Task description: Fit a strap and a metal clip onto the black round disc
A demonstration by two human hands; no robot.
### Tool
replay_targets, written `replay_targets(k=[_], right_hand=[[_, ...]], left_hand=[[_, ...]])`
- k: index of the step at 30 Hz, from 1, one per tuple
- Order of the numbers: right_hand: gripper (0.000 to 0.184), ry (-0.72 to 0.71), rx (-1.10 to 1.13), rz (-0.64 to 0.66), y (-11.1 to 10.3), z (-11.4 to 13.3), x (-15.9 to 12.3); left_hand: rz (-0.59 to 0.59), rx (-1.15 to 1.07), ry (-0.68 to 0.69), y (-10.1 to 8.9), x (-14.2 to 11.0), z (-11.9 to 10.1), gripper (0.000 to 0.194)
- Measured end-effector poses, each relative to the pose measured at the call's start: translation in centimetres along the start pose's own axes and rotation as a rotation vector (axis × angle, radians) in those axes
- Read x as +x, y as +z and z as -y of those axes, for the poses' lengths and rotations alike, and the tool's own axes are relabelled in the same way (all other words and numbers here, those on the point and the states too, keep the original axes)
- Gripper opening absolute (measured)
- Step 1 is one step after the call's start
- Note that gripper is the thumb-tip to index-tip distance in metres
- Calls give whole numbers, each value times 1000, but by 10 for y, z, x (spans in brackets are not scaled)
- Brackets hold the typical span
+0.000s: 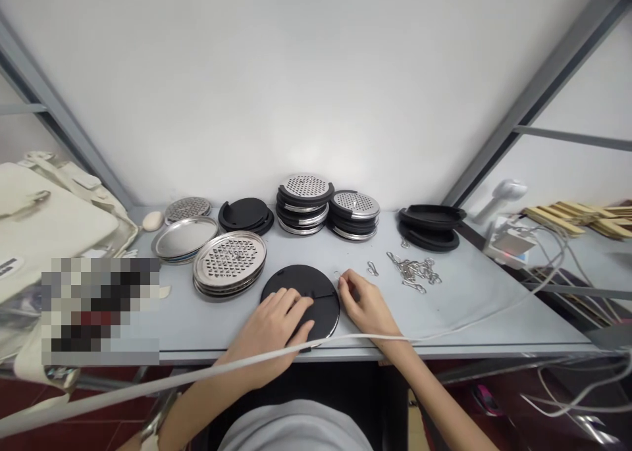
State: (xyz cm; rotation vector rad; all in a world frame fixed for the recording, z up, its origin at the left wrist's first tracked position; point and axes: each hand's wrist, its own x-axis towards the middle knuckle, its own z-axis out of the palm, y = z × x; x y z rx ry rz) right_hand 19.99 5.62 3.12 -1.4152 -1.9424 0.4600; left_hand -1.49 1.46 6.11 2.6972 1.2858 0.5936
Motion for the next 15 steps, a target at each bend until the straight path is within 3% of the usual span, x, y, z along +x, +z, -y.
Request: replay_targets(k=[5, 9, 12, 15], right_hand=[[31, -17, -101, 51, 2, 0, 0], [31, -58, -161, 91, 3, -3, 2], [30, -46, -149, 96, 1, -4, 2], [31, -50, -129, 110, -1, -4, 3]], left_hand=[[95, 20, -3, -4, 40, 9, 25], [190, 114, 121, 4, 67, 12, 21], [191, 93, 197, 9, 75, 12, 20], [165, 89, 170, 13, 72, 11, 21]])
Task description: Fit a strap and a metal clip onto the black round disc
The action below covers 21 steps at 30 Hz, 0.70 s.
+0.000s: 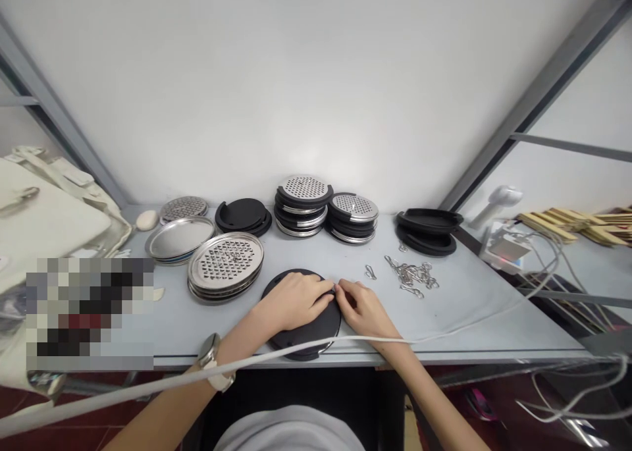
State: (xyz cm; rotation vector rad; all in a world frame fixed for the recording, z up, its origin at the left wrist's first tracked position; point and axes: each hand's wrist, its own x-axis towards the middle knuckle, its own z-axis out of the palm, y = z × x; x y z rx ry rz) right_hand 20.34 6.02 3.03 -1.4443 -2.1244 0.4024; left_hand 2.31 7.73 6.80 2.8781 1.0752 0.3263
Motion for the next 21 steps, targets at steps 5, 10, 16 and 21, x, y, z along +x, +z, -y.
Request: replay_targets(k=[5, 10, 16, 21], right_hand=[[30, -55, -27, 17, 0, 1, 0], [31, -80, -34, 45, 1, -1, 1], [32, -100, 15, 73, 0, -1, 2], [29, -72, 47, 62, -1, 1, 1]], left_hand=[[-49, -45, -94, 5, -11, -6, 24], [-78, -65, -154, 5, -13, -8, 24], [-81, -57, -168, 6, -11, -7, 23], [-75, -52, -162, 7, -11, -7, 21]])
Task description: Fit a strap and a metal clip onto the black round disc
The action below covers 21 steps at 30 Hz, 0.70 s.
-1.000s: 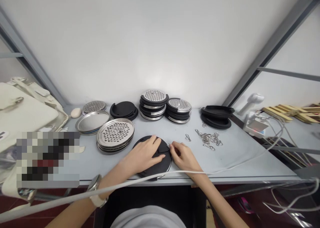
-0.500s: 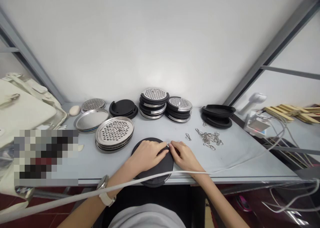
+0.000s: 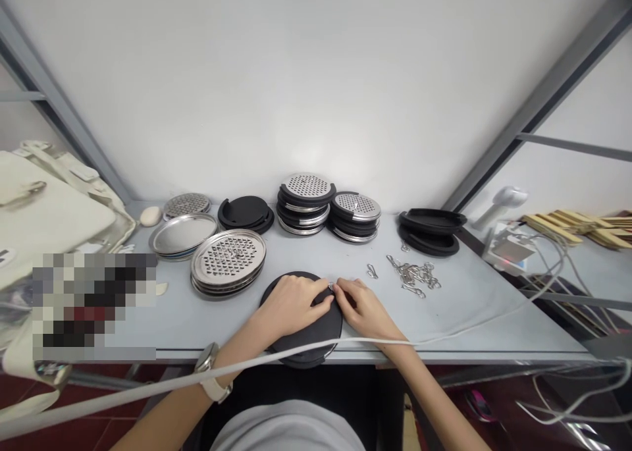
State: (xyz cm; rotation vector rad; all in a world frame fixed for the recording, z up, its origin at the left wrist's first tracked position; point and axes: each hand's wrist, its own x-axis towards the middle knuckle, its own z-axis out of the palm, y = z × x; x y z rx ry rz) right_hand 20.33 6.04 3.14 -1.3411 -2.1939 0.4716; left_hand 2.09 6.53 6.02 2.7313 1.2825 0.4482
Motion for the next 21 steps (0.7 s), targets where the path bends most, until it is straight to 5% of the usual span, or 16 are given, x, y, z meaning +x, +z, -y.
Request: replay_targets(k=[21], right_hand=[[29, -29, -94, 20, 0, -3, 1]], left_hand=[[18, -74, -3, -1, 3, 6, 21]])
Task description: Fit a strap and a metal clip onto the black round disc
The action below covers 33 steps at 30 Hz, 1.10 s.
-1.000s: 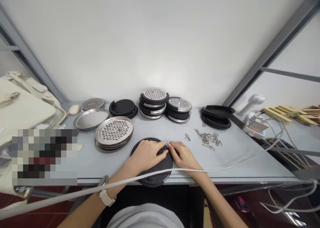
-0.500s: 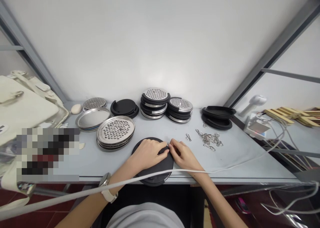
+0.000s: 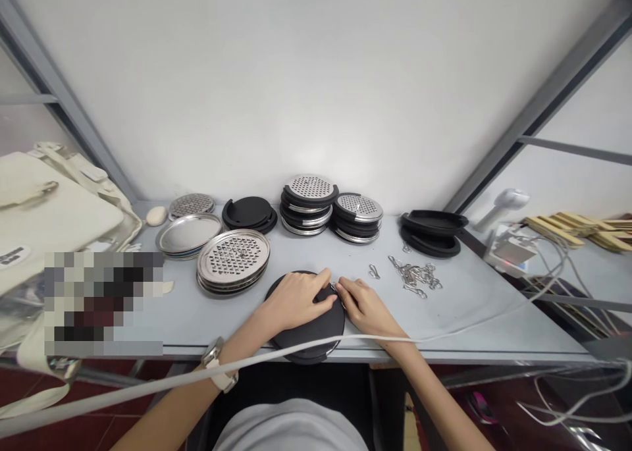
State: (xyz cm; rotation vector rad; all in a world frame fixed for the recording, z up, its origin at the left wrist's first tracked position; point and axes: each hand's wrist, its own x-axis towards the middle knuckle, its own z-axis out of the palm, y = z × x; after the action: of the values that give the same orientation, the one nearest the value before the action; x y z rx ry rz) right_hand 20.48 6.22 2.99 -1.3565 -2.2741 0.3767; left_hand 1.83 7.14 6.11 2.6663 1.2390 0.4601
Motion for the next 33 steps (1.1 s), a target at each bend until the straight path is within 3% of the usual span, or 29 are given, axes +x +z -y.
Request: replay_targets(k=[3, 22, 33], right_hand=[[29, 4, 5, 0, 0, 0, 0], [23, -15, -41, -9, 0, 2, 0], [23, -30, -85, -18, 3, 0, -1]], left_hand=[[6, -37, 15, -2, 0, -1, 28], [11, -74, 72, -3, 1, -1, 17], [20, -110, 81, -2, 1, 0, 21]])
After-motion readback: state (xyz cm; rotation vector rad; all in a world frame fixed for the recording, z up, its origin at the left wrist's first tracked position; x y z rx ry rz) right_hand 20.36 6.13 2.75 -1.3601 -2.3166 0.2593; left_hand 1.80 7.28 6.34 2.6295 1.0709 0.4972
